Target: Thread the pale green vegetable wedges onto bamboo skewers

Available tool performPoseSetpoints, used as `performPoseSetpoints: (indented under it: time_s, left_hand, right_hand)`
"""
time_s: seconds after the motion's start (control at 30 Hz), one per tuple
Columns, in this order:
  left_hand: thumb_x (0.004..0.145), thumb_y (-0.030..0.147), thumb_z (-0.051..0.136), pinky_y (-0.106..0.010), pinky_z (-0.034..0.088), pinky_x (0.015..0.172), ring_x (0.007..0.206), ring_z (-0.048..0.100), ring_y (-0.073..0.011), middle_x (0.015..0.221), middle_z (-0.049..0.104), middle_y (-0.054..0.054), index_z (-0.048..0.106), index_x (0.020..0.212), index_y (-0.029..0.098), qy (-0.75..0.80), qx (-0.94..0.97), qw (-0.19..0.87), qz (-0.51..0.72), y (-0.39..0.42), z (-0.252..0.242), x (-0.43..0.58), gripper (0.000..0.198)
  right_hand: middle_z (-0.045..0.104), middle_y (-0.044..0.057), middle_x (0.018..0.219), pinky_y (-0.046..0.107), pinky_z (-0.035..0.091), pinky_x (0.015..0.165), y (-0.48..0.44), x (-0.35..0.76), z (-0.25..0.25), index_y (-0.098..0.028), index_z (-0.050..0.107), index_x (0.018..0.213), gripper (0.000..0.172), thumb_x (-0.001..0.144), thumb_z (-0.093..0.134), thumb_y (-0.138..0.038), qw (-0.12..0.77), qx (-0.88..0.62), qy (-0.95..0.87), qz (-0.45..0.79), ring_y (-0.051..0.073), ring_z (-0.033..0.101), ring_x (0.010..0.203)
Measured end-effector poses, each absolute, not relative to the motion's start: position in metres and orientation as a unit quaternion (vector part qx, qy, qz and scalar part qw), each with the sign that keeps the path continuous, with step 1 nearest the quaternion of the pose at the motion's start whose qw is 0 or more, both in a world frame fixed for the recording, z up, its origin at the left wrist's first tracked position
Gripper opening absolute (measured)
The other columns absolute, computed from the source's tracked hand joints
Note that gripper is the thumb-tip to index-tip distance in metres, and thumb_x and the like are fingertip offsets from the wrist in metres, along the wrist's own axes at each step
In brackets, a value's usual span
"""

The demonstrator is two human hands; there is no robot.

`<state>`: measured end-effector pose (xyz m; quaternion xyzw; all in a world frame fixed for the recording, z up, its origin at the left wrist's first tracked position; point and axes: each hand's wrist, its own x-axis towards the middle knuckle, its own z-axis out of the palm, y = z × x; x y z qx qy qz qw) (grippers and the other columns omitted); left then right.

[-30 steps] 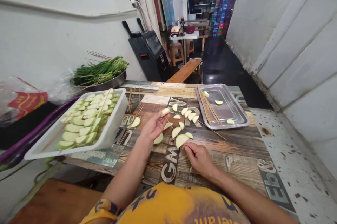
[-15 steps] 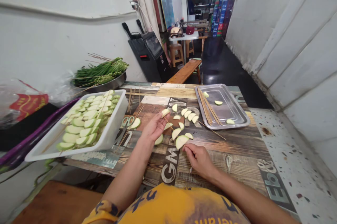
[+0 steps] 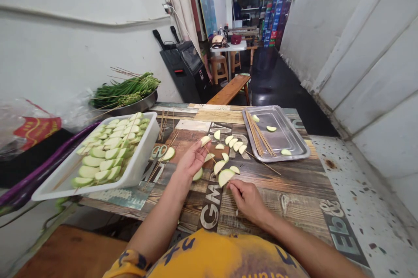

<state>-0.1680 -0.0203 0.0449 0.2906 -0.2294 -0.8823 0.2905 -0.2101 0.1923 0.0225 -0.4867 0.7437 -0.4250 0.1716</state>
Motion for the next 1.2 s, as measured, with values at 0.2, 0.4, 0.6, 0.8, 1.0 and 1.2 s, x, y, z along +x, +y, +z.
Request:
performPoseSetpoints:
  time_s: [0.2, 0.4, 0.6, 0.8, 1.0, 1.2]
  left_hand:
    - [0.079, 0.005, 0.05, -0.027, 0.052, 0.083, 0.089, 0.064, -0.0157, 0.088, 0.068, -0.01, 0.06, 0.081, 0.008, -0.233, 0.288, 0.294, -0.881, -0.0195, 0.0438, -0.169, 0.01]
    - [0.078, 0.005, 0.052, -0.029, 0.052, 0.084, 0.092, 0.063, -0.0166, 0.09, 0.067, -0.011, 0.059, 0.082, 0.009, -0.233, 0.288, 0.296, -0.88, -0.0194, 0.0417, -0.1695, 0.008]
    - [0.078, 0.004, 0.051, -0.029, 0.052, 0.082, 0.094, 0.063, -0.0189, 0.091, 0.067, -0.012, 0.056, 0.083, 0.009, -0.219, 0.285, 0.287, -0.888, -0.0189, 0.0436, -0.1686, 0.008]
    - [0.078, 0.005, 0.051, -0.028, 0.052, 0.081, 0.092, 0.063, -0.0184, 0.092, 0.066, -0.014, 0.057, 0.084, 0.008, -0.217, 0.29, 0.281, -0.889, -0.0197, 0.0426, -0.1684, 0.009]
    - [0.078, 0.009, 0.052, -0.025, 0.052, 0.076, 0.085, 0.064, -0.0156, 0.093, 0.066, -0.013, 0.058, 0.088, 0.008, -0.236, 0.282, 0.245, -0.897, -0.021, 0.0397, -0.1676, 0.012]
    - [0.079, 0.008, 0.05, -0.025, 0.051, 0.075, 0.083, 0.064, -0.0155, 0.09, 0.066, -0.014, 0.058, 0.089, 0.007, -0.234, 0.281, 0.252, -0.896, -0.0227, 0.0389, -0.1673, 0.013]
  right_hand:
    - [0.064, 0.003, 0.072, 0.023, 0.041, 0.063, 0.1926, -0.2102, 0.0229, -0.017, 0.06, 0.082, 0.028, 0.089, 0.035, -0.026, 0.176, -0.485, 0.744, -0.424, 0.014, 0.058, 0.066]
    - [0.065, 0.003, 0.075, 0.023, 0.041, 0.064, 0.1929, -0.21, 0.0235, -0.017, 0.06, 0.083, 0.027, 0.089, 0.035, -0.025, 0.176, -0.485, 0.742, -0.428, 0.015, 0.059, 0.068]
    - [0.065, 0.003, 0.074, 0.022, 0.042, 0.064, 0.1918, -0.2096, 0.0246, -0.017, 0.061, 0.081, 0.028, 0.089, 0.035, -0.025, 0.175, -0.486, 0.742, -0.428, 0.015, 0.059, 0.067]
    - [0.064, 0.003, 0.072, 0.023, 0.042, 0.062, 0.1917, -0.2092, 0.027, -0.017, 0.061, 0.081, 0.03, 0.089, 0.034, -0.027, 0.174, -0.487, 0.744, -0.422, 0.015, 0.058, 0.066]
    - [0.065, 0.003, 0.071, 0.023, 0.041, 0.061, 0.192, -0.209, 0.0262, -0.017, 0.061, 0.081, 0.03, 0.089, 0.034, -0.027, 0.173, -0.49, 0.744, -0.419, 0.015, 0.058, 0.064]
    - [0.063, 0.003, 0.07, 0.023, 0.041, 0.061, 0.1927, -0.2089, 0.0266, -0.016, 0.061, 0.081, 0.03, 0.089, 0.034, -0.027, 0.171, -0.488, 0.745, -0.421, 0.014, 0.057, 0.063]
